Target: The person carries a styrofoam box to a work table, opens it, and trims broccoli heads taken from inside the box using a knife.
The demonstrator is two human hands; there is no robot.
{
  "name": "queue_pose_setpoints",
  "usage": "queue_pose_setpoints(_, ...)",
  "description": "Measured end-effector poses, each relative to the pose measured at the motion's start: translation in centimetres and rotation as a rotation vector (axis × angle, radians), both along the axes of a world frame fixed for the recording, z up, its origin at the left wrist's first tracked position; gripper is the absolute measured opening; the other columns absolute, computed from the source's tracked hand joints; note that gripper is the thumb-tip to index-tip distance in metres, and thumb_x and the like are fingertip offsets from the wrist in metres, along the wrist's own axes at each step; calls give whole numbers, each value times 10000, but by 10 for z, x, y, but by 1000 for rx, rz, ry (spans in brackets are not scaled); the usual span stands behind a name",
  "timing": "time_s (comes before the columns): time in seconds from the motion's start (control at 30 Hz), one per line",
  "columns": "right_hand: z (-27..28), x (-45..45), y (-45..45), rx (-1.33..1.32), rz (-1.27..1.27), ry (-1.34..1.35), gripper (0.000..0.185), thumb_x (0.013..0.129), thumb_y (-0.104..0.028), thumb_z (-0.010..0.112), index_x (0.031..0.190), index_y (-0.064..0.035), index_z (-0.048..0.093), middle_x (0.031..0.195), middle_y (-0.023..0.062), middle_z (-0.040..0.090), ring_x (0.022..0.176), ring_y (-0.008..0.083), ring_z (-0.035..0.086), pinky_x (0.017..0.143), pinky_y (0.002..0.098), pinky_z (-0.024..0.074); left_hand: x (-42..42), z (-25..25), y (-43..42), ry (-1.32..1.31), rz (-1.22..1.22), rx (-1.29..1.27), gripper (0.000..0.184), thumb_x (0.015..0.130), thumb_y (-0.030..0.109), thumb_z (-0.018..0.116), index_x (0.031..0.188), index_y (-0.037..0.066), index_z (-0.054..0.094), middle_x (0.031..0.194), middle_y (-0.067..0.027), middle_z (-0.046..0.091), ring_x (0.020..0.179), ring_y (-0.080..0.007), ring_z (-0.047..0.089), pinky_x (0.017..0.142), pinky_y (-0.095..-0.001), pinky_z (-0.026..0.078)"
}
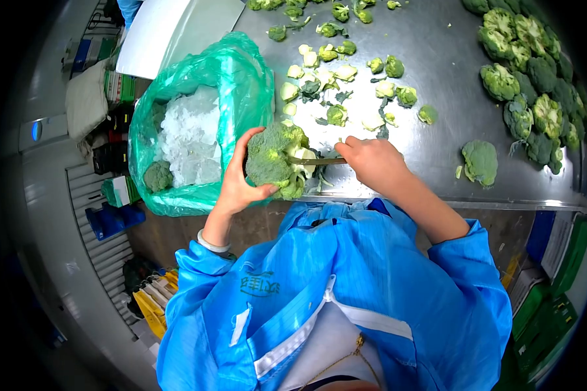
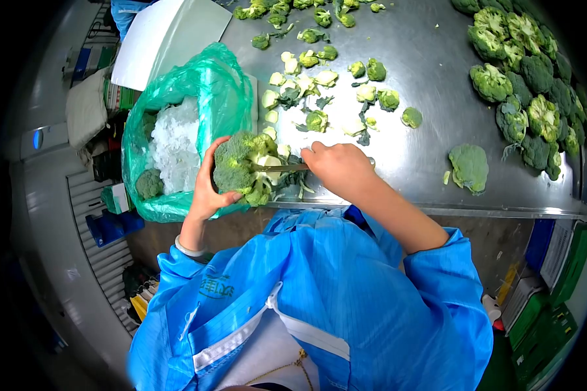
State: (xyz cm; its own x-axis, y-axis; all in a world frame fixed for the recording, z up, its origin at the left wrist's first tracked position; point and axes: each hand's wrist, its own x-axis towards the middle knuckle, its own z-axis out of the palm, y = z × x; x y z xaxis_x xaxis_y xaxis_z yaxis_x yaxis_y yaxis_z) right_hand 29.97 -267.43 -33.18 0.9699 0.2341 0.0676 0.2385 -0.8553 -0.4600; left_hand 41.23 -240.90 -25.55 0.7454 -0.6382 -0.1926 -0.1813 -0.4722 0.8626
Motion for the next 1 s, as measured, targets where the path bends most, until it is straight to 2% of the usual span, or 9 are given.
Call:
queue_pose_setpoints(0.13,-14,-4,14,24,-42,-7,196,756,-24,626,943,-73,596,815,83,612,655,279,668,550,389,538,3,-2,5,216,-23,-21,983,565,174,808,1442,57,381,1350,-106,496,1246,-228,492,1063,-354,382)
queue_pose_setpoints(0.37,-42,-4,42,0,-256,81,157,783,-33,610,940,-23,619,776,173,651,660,309,683,539,415,546,-18,-12,-28,-447,66,323,870,567,173,828,1342,38,456,1256,-191,518,1158,-369,542,1018,-390,440)
queue_pose_setpoints(0.47,-79,-6,41,92,-441,347,202,831,-22,563,1011,-8,653,780,208,683,728,335,688,652,436,552,-21,-10,-27,-487,102,345,879,572,155,821,1358,35,447,1287,-168,518,1188,-323,541,1025,-378,434)
queue_pose_setpoints(0.63,-56,-15,11,906,-341,319,345,840,-120,637,1180,-64,650,1011,143,702,875,320,674,765,389,530,-1,-18,7,152,259,-49,862,634,135,770,1411,33,413,1320,-111,528,1253,-239,497,1064,-362,390)
queue_pose_setpoints(0.8,-12,2,30,918,-191,70,493,819,-356,737,1187,-45,633,1179,154,639,1072,309,622,906,398,491,-13,-30,-27,522,242,-192,852,752,228,739,1488,50,347,1371,-117,508,1263,-247,494,1074,-370,388)
queue_pose_setpoints(0.87,-35,5,13,884,-239,91,498,824,-354,730,1186,-28,627,1081,164,654,985,314,635,861,399,494,-19,-35,-45,793,327,-302,805,824,259,706,1504,54,328,1396,-127,494,1262,-247,498,1050,-382,418)
queue_pose_setpoints(0.9,-57,3,4,1000,-320,139,462,851,-338,711,1151,2,628,962,157,651,783,266,659,699,383,513,-20,-37,-53,835,290,-360,780,850,260,685,1507,53,321,1407,-135,486,1251,-247,508,1027,-387,438)
queue_pose_setpoints(0.93,-30,-6,-15,1215,-517,546,393,907,-302,653,1134,12,590,833,115,623,557,193,596,513,338,481,-21,-37,-55,872,262,-413,754,875,261,664,1510,53,315,1417,-142,477,1239,-247,519,1003,-392,458)
queue_pose_setpoints(1.0,-72,-25,-41,1675,-741,527,339,957,-307,605,1125,-19,544,775,79,593,463,132,526,406,290,418,-20,-32,-60,789,210,-378,719,909,279,631,1512,54,311,1441,-148,452,1218,-246,542,961,-390,486)
